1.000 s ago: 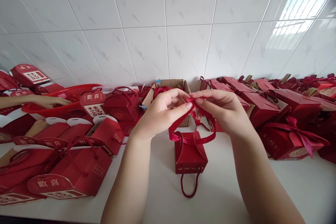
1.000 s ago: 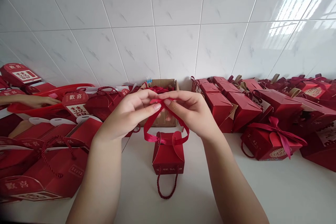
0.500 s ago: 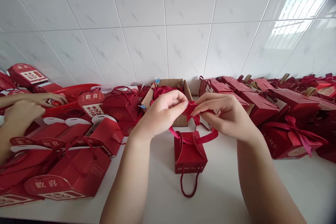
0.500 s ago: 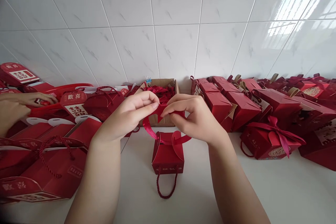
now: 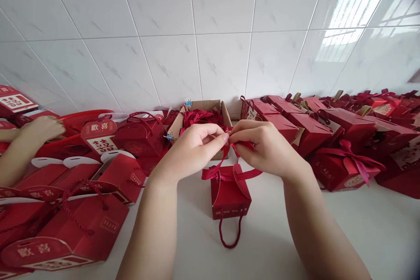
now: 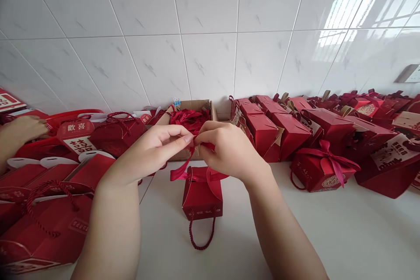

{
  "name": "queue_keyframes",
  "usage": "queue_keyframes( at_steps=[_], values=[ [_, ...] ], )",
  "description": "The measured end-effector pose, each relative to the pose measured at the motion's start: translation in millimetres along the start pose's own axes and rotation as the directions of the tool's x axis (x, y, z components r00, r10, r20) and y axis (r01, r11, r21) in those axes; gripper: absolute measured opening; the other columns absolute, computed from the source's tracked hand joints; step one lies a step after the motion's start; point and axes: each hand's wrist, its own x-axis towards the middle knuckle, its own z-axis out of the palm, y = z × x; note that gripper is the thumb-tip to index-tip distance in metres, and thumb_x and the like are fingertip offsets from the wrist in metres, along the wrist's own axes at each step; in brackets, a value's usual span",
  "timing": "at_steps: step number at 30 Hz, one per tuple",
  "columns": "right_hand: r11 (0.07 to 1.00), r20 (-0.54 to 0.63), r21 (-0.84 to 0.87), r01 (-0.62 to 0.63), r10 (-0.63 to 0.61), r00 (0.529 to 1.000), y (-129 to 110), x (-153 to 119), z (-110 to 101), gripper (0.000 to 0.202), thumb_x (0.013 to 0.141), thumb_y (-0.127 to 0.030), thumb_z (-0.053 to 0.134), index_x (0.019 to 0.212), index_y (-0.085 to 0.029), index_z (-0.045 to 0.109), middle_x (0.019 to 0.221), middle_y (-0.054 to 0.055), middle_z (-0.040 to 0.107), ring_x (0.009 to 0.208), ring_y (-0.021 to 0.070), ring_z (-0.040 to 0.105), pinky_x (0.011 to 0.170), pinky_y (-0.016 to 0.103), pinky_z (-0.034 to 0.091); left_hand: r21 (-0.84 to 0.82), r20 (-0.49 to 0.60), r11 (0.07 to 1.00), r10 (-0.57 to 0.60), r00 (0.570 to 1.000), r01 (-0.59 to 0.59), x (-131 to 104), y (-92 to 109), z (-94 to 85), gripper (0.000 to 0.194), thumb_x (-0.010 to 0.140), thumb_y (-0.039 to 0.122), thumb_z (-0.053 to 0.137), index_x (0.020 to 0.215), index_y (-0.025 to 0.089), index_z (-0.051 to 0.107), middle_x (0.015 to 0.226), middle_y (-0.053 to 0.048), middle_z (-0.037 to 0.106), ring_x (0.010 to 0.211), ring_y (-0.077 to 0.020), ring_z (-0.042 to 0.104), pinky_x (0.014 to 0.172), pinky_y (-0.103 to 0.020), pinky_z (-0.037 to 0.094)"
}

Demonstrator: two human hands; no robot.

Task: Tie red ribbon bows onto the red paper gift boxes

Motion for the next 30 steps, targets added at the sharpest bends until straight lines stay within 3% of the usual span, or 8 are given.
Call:
queue_keyframes(
  at_steps=[4, 9, 13, 22, 30],
  values=[
    [1.0, -0.024, 0.013, -0.009, 0.009, 1.0, 1, 0, 0, 0.027, 0.075, -0.003, 0.051, 0.082, -0.014, 0.075, 0.087, 0.004, 0.068, 0.069, 0.0134, 0.06, 0.06, 0.026, 0.047, 0.006, 0.002, 1.0, 0.023, 1.0, -0.023, -1, -5, -1.8, 0.014, 0.087, 0.028, 0.053, 0.082, 0.022, 0.064, 0.064, 0.003, 0.056, 0.053, -0.0094, 0.047, 0.045, -0.021, 0.034],
    [0.997, -0.042, 0.074, 0.009, -0.006, 0.999, 0, -1, 0, 0.028, 0.074, -0.001, 0.051, 0.081, -0.013, 0.075, 0.087, 0.005, 0.068, 0.068, 0.0125, 0.06, 0.057, 0.025, 0.046, -0.034, 0.008, 0.991, 0.128, 0.992, -0.127, 0, -10, -3.5, 0.013, 0.081, 0.015, 0.055, 0.086, 0.023, 0.065, 0.088, 0.0, 0.069, 0.083, -0.0162, 0.066, 0.067, -0.025, 0.051],
    [0.993, -0.048, 0.113, 0.027, -0.022, 0.999, 1, -1, 0, 0.029, 0.074, 0.001, 0.051, 0.084, -0.012, 0.075, 0.087, 0.005, 0.068, 0.07, 0.0121, 0.06, 0.058, 0.024, 0.047, 0.008, -0.012, 0.982, 0.187, 0.982, -0.187, 1, -11, -5.1, 0.01, 0.08, 0.013, 0.057, 0.083, 0.022, 0.063, 0.089, 0.001, 0.068, 0.088, -0.0152, 0.066, 0.077, -0.026, 0.054],
    [0.983, -0.058, 0.167, 0.07, -0.061, 0.996, 0, -1, -2, 0.03, 0.074, 0.002, 0.051, 0.087, -0.012, 0.075, 0.088, 0.005, 0.069, 0.071, 0.0104, 0.06, 0.06, 0.022, 0.048, 0.031, -0.086, 0.975, 0.222, 0.971, -0.22, 3, -14, -5.1, 0.01, 0.079, 0.011, 0.058, 0.081, 0.02, 0.058, 0.082, 0.002, 0.064, 0.079, -0.0125, 0.064, 0.071, -0.024, 0.052],
    [0.972, -0.036, 0.23, 0.055, -0.048, 0.998, 5, 0, -3, 0.032, 0.077, -0.001, 0.05, 0.09, -0.015, 0.075, 0.093, 0.004, 0.07, 0.071, 0.0103, 0.062, 0.06, 0.022, 0.049, 0.01, -0.137, 0.965, 0.261, 0.956, -0.262, 3, -15, -6.1, 0.015, 0.08, 0.011, 0.055, 0.093, 0.021, 0.056, 0.09, -0.002, 0.065, 0.091, -0.0161, 0.064, 0.082, -0.029, 0.05]
  ],
)
